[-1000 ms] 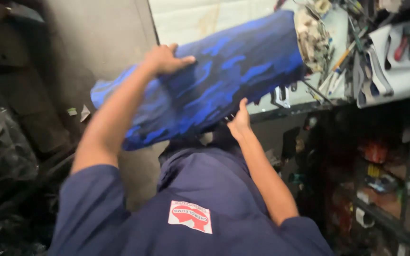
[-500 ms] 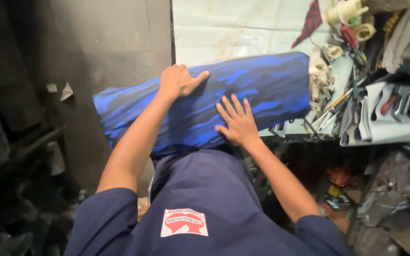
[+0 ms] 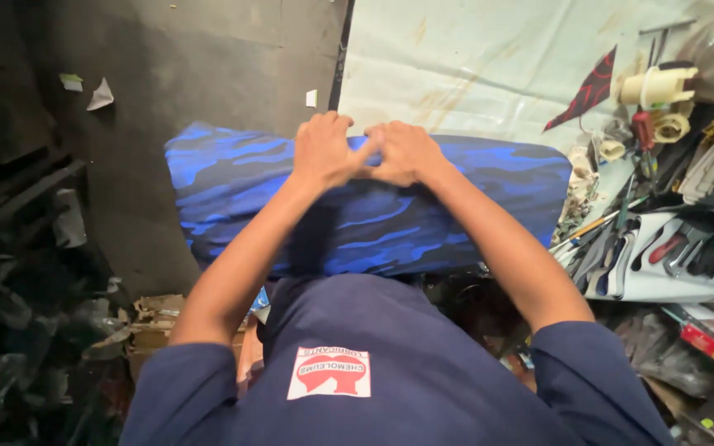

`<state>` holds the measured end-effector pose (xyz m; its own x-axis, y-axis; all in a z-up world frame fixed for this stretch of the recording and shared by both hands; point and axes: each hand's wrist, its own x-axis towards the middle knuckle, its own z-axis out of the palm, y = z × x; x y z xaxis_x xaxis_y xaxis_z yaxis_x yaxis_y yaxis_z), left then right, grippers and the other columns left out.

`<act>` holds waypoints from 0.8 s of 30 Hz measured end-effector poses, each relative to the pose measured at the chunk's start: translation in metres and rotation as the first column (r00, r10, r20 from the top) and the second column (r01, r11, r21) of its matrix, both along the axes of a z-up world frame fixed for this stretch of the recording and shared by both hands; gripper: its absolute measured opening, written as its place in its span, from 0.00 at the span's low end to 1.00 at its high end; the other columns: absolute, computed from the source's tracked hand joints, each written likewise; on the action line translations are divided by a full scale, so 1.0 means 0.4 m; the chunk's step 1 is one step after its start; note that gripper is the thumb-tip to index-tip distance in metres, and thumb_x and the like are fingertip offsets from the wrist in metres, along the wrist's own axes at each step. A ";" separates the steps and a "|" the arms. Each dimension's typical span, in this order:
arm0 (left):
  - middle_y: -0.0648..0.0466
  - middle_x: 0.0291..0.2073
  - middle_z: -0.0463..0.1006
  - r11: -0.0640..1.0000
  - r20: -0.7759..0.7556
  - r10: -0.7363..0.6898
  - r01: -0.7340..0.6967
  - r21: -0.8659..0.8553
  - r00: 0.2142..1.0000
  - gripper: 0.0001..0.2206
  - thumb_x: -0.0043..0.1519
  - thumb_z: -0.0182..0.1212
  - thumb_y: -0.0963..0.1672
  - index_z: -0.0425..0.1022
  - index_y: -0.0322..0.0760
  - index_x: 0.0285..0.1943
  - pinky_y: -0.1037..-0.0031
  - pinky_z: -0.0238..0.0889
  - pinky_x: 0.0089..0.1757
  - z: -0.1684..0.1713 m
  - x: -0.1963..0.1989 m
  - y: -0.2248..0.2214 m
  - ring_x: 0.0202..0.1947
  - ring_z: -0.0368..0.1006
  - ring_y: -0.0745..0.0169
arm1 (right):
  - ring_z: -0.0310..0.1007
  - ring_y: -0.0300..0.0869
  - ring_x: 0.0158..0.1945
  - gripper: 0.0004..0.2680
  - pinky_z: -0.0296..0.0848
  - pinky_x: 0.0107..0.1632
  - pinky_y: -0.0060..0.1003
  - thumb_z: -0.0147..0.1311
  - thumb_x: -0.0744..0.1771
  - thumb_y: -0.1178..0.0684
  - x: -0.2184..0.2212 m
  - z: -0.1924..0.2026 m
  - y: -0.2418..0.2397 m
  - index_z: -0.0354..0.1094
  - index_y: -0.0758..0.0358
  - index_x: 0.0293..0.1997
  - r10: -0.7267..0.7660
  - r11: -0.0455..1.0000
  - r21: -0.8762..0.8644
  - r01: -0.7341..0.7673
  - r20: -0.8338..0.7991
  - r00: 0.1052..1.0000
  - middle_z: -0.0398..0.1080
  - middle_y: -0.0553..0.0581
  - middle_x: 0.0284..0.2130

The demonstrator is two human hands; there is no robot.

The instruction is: The person is reupholstering a motorcycle seat with blue camouflage material using a staple gun.

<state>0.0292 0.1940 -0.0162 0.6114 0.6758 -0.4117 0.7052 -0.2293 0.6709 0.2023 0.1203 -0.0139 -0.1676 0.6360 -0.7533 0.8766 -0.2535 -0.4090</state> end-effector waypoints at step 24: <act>0.48 0.34 0.73 0.962 0.231 -0.120 0.056 0.268 0.965 0.30 0.28 0.80 0.52 0.76 0.35 0.37 0.59 0.67 0.38 0.490 -0.339 -0.269 0.36 0.71 0.45 | 0.73 0.60 0.51 0.37 0.72 0.51 0.49 0.72 0.50 0.28 0.023 0.524 -0.245 0.66 0.63 0.56 0.130 0.986 -0.116 -0.117 0.110 0.985 0.73 0.69 0.45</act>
